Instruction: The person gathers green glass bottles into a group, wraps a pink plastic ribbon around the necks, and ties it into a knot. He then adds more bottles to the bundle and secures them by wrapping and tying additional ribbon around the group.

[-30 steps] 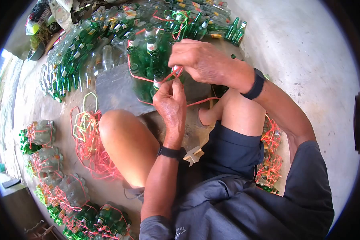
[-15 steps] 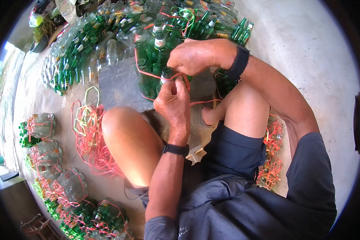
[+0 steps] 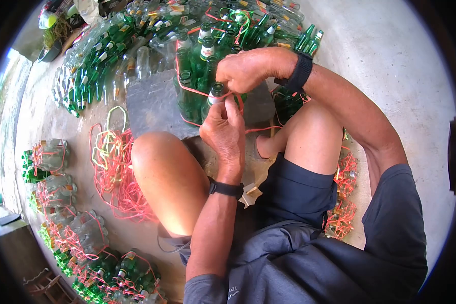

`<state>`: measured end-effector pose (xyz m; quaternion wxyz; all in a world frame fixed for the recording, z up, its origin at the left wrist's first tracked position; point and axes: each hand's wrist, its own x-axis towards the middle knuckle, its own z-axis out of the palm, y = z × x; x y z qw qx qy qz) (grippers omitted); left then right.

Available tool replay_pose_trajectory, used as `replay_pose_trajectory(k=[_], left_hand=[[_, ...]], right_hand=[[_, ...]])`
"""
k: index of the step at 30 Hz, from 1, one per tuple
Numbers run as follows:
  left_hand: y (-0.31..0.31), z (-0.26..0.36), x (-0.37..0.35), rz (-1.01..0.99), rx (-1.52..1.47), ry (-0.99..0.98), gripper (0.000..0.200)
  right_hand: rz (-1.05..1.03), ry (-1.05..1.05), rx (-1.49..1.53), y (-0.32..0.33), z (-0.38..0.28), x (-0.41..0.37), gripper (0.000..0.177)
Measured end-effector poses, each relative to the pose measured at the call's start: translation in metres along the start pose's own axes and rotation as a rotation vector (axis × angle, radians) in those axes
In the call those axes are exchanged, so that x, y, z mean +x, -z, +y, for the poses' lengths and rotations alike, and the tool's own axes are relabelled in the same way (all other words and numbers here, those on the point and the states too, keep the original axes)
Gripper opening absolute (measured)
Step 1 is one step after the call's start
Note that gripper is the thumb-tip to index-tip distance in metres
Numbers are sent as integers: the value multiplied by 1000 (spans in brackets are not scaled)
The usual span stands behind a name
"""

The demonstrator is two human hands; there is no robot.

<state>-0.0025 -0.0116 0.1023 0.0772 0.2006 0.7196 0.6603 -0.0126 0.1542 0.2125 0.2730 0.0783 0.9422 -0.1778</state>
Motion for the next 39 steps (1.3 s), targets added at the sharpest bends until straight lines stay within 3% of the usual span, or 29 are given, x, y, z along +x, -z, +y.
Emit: replay_pose_trajectory(k=[6,11,18,24,26,30,33,38,39], left_hand=[[-1,-5,-3,-58,-61,104,33],[-3,-8,-5,-70,-67,82,34],[-1,-4,-6,-100,-138,116,37],[-4,-8,-7,-114,-169,132,37],[-5,-7,-8,-112,-172,146,38],[-5,-8,-8,-114,-162,129,40],[-7,-11,-8,-124,-177,140,40],[-10,-10,-9,-127,-222,137,40],[-10,-10,-9,-135,-243,145,39]], right_hand=[[144,60,48,-17,12,0,22],[368,70,320,-28,11,-7,19],[331,99,388,-20,6,-18,18],[376,114,60,-20,4,-21,15],[481,84,-206,-24,1,-23,14],[529,55,-239,-28,2,-24,16],[623,78,-149,-26,9,-21,16],[470,-39,452,-21,14,-21,17],[470,-39,451,-20,14,-21,17]])
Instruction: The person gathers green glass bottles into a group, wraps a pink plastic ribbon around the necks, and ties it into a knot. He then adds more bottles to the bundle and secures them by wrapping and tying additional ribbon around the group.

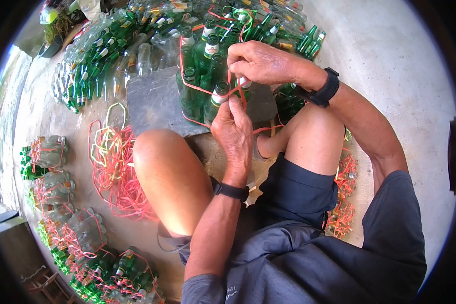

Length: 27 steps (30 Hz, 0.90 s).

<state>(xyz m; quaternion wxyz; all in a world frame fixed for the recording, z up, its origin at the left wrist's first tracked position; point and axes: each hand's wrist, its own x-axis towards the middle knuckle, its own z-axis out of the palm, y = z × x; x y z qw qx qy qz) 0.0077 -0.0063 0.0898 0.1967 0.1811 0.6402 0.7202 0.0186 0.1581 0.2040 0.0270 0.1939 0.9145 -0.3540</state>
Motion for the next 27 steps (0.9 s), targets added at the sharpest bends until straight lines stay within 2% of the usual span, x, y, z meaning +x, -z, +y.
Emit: replay_pose_trajectory(k=[2,6,8,9,11,12,14,15,18,20,21,23,24,26,27], left_hand=[[0,0,0,-4,-8,0,39],[0,1,0,-9,-15,15,39],[0,0,0,-2,-19,19,39],[0,0,0,3,-22,21,39],[-1,1,0,2,-25,32,38],[-1,1,-1,0,-28,41,38],[-1,1,0,2,-32,33,38],[-1,0,-1,5,-35,24,38],[-3,-2,0,18,-68,25,38],[-2,-2,0,9,-54,29,38],[-1,-2,-1,-3,-38,32,38],[-1,1,-1,0,-46,46,38],[-2,2,-1,2,-52,60,38],[-2,5,-2,2,-74,77,39],[-2,7,-1,2,-96,94,40]], right_hand=[[18,64,146,1,-1,0,16],[-82,73,68,10,-6,4,16],[-105,171,-140,12,-4,5,16],[-107,170,-140,13,-7,5,16],[-120,197,-363,17,-14,5,18],[-120,195,-363,16,-19,6,18],[-103,175,-626,12,-27,6,21],[-104,176,-626,10,-23,9,21],[-55,212,-552,8,-12,18,24],[-181,-42,-133,9,-14,23,27],[-182,-42,-133,10,-19,20,27],[-151,-187,144,14,-29,11,31],[-152,-186,142,16,-26,11,31],[-229,-266,468,20,-14,10,29],[-229,-265,466,19,-10,7,29]])
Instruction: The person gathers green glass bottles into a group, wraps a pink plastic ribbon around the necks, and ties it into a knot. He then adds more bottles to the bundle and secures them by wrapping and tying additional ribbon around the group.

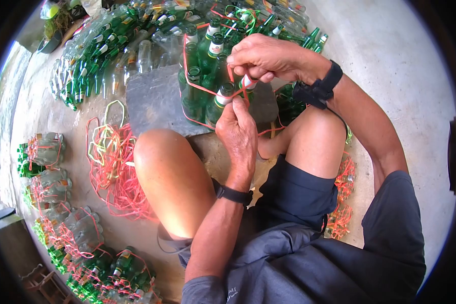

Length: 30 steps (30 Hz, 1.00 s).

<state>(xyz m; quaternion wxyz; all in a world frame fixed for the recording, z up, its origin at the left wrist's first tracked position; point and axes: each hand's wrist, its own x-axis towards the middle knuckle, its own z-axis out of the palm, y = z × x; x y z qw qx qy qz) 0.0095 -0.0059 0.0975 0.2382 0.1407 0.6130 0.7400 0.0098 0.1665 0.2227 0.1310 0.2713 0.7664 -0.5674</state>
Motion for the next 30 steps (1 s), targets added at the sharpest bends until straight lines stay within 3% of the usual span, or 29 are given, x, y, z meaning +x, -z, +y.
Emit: replay_pose_trajectory(k=[2,5,10,13,15,18,22,24,30], left_hand=[[2,4,-1,-18,-2,19,41],[2,3,-2,-42,-23,43,43],[-1,3,0,-54,-24,56,39],[-1,3,0,-43,-33,55,39],[0,3,0,-65,-37,101,39],[0,2,1,-79,-54,124,39],[1,3,1,-89,-47,123,38],[0,3,2,-95,-41,108,37],[-4,-6,4,-96,-84,68,45]], right_hand=[[-2,-6,377,-1,9,-2,20],[72,66,574,-5,12,-9,12],[60,184,605,-8,20,-11,13],[56,231,497,-12,20,-12,20],[249,489,-32,-17,24,-7,27],[359,620,-237,-18,29,0,24],[469,638,-270,-29,30,-5,23],[555,762,-476,-27,34,-1,30],[637,582,-567,-30,31,-9,42]])
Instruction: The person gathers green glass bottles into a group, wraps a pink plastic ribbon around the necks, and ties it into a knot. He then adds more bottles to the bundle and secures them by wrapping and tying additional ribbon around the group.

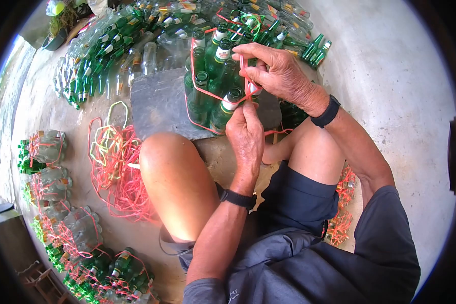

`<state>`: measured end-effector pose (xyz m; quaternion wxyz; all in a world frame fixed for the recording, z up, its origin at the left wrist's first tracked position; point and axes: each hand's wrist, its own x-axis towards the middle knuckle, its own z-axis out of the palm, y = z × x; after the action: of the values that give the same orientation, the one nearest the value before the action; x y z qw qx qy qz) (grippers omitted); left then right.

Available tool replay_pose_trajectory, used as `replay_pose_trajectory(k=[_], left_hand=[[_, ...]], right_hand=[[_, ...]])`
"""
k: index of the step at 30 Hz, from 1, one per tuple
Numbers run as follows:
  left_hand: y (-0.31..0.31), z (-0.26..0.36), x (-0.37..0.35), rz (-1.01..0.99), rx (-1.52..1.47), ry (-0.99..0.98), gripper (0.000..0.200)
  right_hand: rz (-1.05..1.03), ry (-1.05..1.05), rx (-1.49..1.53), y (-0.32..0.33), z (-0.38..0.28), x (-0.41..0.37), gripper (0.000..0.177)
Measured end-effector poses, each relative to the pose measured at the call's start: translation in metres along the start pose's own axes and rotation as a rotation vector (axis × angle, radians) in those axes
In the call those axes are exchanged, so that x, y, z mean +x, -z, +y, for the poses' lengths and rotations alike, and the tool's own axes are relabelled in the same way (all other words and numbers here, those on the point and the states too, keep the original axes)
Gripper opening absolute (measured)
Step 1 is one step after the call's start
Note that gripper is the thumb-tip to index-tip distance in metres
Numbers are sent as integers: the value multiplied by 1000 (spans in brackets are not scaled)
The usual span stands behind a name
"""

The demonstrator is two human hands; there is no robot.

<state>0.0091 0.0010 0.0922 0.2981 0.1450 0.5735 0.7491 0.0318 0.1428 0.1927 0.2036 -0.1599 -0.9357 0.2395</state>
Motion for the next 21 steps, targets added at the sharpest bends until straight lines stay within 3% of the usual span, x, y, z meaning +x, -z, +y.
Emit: replay_pose_trajectory(k=[10,15,18,21], left_hand=[[-1,7,1,-27,-2,34,37],[-2,15,-2,-46,-60,50,35],[-2,16,-3,-59,-98,89,37],[-2,16,-3,-57,-95,70,36]], right_hand=[[68,137,-137,-11,9,14,53],[-86,92,-204,-10,0,22,64],[3,227,-220,-16,5,28,54],[-65,268,-217,-13,2,34,53]])
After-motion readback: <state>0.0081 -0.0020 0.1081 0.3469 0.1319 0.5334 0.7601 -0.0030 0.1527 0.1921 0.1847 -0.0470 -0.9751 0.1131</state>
